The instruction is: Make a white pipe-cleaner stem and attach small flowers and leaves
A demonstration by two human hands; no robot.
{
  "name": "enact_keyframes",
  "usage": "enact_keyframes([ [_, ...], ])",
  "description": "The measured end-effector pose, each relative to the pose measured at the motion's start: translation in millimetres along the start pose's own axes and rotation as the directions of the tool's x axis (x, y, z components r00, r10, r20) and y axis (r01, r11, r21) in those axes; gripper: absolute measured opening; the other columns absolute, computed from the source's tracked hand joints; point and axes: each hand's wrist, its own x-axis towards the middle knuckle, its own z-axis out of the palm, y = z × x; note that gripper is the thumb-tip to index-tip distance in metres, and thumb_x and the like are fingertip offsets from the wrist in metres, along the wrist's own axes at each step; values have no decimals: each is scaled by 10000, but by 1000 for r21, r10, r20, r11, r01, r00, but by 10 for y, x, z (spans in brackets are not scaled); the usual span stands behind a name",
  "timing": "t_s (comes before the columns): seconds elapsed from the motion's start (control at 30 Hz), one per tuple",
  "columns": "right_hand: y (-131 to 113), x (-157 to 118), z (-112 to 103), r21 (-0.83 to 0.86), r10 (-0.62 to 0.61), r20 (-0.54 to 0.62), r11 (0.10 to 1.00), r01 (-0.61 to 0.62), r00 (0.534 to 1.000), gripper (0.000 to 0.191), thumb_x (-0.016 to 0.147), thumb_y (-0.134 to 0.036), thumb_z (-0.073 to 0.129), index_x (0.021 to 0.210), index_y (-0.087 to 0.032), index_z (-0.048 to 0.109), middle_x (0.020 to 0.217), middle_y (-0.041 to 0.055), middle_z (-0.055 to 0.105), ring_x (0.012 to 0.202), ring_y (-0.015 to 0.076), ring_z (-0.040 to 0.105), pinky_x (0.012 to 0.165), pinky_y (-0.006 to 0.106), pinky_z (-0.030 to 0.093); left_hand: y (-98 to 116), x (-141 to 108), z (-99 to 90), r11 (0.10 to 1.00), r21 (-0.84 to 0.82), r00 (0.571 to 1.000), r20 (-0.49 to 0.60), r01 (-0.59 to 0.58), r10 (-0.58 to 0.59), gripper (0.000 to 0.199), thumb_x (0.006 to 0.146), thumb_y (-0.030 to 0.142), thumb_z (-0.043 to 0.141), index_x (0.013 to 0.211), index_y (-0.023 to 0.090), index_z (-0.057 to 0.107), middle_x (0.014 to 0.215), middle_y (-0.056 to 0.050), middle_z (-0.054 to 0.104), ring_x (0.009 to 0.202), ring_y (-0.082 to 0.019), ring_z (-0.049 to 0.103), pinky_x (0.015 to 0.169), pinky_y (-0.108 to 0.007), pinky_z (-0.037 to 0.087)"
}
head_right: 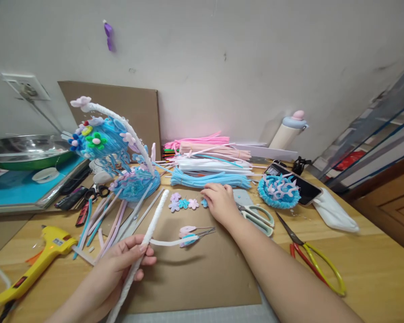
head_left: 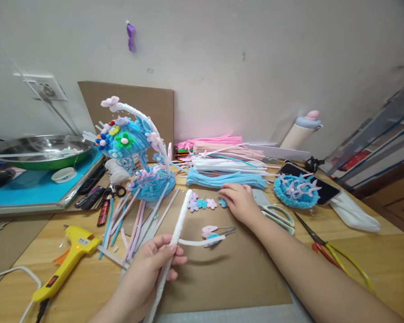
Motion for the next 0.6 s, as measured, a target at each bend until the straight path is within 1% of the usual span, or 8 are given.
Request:
enact_keyframes([
  [0.1, 44, -13, -62, -37, 29, 22, 999, -28, 999, 151, 869, -212, 505, 922, -251, 641, 1035, 28, 626, 958, 174, 538, 781, 336, 249, -1, 2, -4, 1000, 1, 1000, -2, -1, 1, 196, 736, 217, 659, 877, 135, 552, 744, -31, 630, 660, -117, 636, 438, -146, 441],
  [0.2, 89, -38, -128, -91, 71, 70, 994, -64, 995, 139, 853, -214, 516, 891, -250, 644, 978, 24, 642, 906, 172, 553, 749, 323, 241, -4, 3, -6, 1000, 0, 1000, 0, -3, 3, 186, 738, 211, 655, 873, 134, 553, 739, -29, 627, 652, -114, 635, 435, -144, 436],
  [0.3, 127, -53, -170, -133, 123, 116, 985, -107, 986, 147, 844, -211, 509, 846, -252, 650, 878, 11, 671, 838, 166, 575, 713, 311, 240, -1, -1, -3, 1000, -4, 1000, 13, -10, 10, 174, 738, 207, 652, 863, 132, 556, 729, -27, 624, 637, -108, 630, 427, -142, 430],
  [0.43, 174, -52, -223, -146, 142, 118, 981, -125, 983, 165, 833, -205, 501, 800, -242, 658, 774, 0, 691, 732, 158, 589, 681, 297, 265, 5, -15, -1, 1000, -5, 1000, 26, -7, 7, 166, 741, 203, 649, 860, 130, 559, 722, -25, 623, 623, -103, 626, 420, -138, 425],
  [0.5, 211, -46, -266, -150, 144, 102, 980, -127, 984, 173, 833, -209, 494, 802, -239, 661, 790, 6, 692, 738, 164, 591, 686, 295, 285, 5, -21, -1, 1000, -7, 999, 39, -8, 8, 166, 743, 201, 647, 865, 129, 559, 722, -24, 623, 616, -100, 625, 420, -136, 424],
  [0.6, 272, -33, -334, -119, 124, 51, 986, -118, 991, 171, 823, -223, 498, 781, -225, 663, 891, 29, 673, 826, 185, 581, 722, 300, 324, 5, -20, 4, 1000, -9, 999, 53, -11, 12, 158, 742, 202, 647, 852, 129, 558, 707, -20, 622, 607, -97, 624, 423, -134, 419],
])
